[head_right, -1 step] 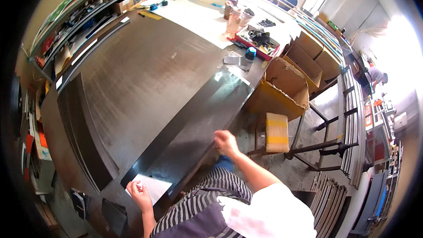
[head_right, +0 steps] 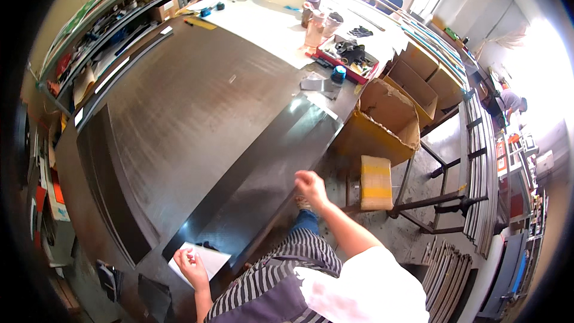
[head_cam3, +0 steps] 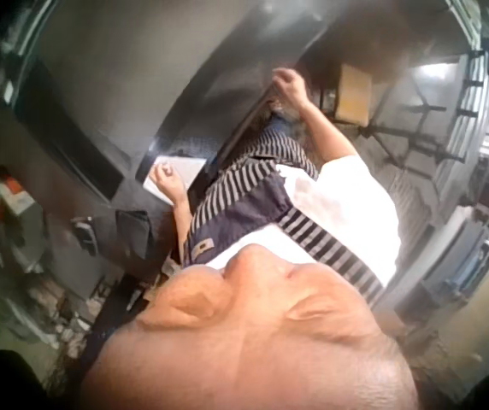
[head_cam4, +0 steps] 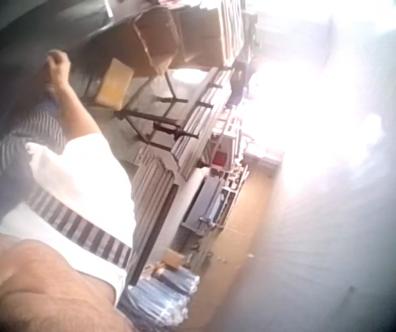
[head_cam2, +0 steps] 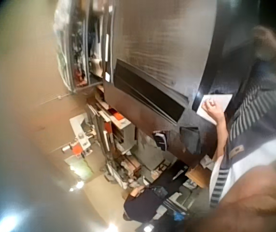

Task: The person repeatedly places white paper sheets onto a stack of dark rectangular sheets on a metal workbench. They align the paper, smooth it down, and then move the combined unit to a growing pile on the left side of the table.

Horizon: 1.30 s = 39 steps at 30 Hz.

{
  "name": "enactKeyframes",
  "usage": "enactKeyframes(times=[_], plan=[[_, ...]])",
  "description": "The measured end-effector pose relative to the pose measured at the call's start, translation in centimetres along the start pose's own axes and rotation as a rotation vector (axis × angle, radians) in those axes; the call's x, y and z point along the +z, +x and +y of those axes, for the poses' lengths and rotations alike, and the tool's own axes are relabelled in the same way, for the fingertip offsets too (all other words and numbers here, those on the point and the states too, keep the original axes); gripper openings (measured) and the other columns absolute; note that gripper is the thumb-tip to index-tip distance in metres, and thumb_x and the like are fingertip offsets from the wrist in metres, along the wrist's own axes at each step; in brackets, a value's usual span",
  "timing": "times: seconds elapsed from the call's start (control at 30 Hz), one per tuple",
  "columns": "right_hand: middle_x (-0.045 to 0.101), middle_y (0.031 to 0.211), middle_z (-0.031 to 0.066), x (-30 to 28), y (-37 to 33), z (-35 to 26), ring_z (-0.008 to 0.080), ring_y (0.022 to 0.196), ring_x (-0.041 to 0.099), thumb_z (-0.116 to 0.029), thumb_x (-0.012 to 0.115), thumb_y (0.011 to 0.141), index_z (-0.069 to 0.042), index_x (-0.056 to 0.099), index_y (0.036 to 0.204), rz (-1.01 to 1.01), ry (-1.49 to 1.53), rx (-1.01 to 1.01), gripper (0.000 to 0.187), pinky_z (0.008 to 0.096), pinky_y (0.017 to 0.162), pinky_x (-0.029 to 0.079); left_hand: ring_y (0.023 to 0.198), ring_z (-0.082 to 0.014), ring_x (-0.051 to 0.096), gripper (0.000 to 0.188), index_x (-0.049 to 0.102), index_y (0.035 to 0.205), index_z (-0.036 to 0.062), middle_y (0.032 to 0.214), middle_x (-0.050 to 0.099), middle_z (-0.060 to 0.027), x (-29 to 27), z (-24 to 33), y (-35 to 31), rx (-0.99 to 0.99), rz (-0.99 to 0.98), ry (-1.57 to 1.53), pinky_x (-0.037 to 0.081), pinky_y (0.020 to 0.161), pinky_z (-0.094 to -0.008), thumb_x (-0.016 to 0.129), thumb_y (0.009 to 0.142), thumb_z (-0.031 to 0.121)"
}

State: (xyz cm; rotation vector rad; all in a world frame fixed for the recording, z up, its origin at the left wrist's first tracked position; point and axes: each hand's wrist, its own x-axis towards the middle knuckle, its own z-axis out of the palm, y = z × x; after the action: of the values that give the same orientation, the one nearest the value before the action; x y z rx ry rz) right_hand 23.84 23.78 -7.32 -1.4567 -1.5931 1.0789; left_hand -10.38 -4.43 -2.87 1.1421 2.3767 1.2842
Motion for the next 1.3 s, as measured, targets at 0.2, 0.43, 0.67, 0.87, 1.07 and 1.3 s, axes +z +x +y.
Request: enactKeyframes(times=[0.2, 0.43, 0.67, 0.87, 1.07, 1.3], plan=[[0.068, 0.081, 0.0052, -11.3, 25.1, 5.7, 0.0115, 0.074, 0.061, -0.011, 0.074, 0.081, -0.002, 0.068, 0.102, 0.271, -0.15, -0.018, 0.023, 0.0269, 0.071, 0.051, 0.084, -0.0175, 0.053, 0.021, 0.058, 0.099, 0.0008, 0.113, 0.047, -0.0106, 12.3, 7.1, 0.2, -0.192, -0.012, -0.011, 0.048, 0.065, -0.0262, 0.06, 0.079, -0.006], [0.07, 0.091, 0.0138, -14.8, 41.4, 3.4, 0.0302, 0.089, 0.067, -0.042, 0.081, 0.073, -0.004, 0.064, 0.091, 0.209, -0.691, 0.34, 0.046, 0.0397, 0.077, 0.053, 0.094, -0.0205, 0.057, 0.022, 0.06, 0.1, -0.0007, 0.119, 0.047, -0.013, 22.0, 21.4, 3.2, -0.182, -0.155, 0.051, 0.052, 0.07, -0.0273, 0.064, 0.079, -0.006], [0.069, 0.091, 0.0162, -17.1, 43.4, 4.3, 0.0324, 0.092, 0.067, -0.043, 0.08, 0.072, -0.006, 0.065, 0.092, 0.171, -0.609, 0.269, 0.045, 0.0439, 0.078, 0.052, 0.094, -0.0183, 0.058, 0.02, 0.061, 0.101, -0.0008, 0.119, 0.048, -0.0121, 25.5, 23.3, 4.8, -0.239, -0.182, -0.045, 0.051, 0.073, -0.0266, 0.064, 0.081, -0.006], [0.062, 0.076, 0.006, -14.6, 36.0, -3.6, 0.0168, 0.068, 0.059, 0.002, 0.069, 0.075, -0.003, 0.061, 0.081, 0.222, 0.093, -0.273, 0.011, 0.0317, 0.061, 0.048, 0.11, -0.0223, 0.059, 0.031, 0.057, 0.119, 0.0001, 0.129, 0.053, -0.0137, 29.4, 25.0, 9.9, -0.457, -0.519, -0.616, 0.051, 0.088, -0.0319, 0.063, 0.094, 0.018], [0.058, 0.111, 0.0121, -13.5, 20.8, -5.3, 0.0298, 0.108, 0.055, -0.012, 0.066, 0.066, -0.006, 0.064, 0.108, -0.739, -0.242, -1.027, 0.042, 0.0413, 0.088, 0.047, 0.108, -0.0206, 0.061, 0.027, 0.052, 0.123, 0.0015, 0.119, 0.062, -0.0124, 37.6, 26.6, 12.2, -0.739, -0.556, -1.168, 0.049, 0.094, -0.0364, 0.054, 0.098, 0.011], [0.063, 0.107, 0.0161, -15.6, 18.6, -0.4, 0.022, 0.09, 0.064, -0.017, 0.07, 0.087, 0.001, 0.062, 0.114, -0.5, 0.062, 0.227, 0.033, 0.0327, 0.078, 0.052, 0.102, -0.0156, 0.062, 0.019, 0.058, 0.111, -0.002, 0.111, 0.064, -0.0104, 41.3, 27.1, 9.5, -0.832, -0.442, -1.06, 0.05, 0.087, -0.0292, 0.054, 0.093, -0.003]])
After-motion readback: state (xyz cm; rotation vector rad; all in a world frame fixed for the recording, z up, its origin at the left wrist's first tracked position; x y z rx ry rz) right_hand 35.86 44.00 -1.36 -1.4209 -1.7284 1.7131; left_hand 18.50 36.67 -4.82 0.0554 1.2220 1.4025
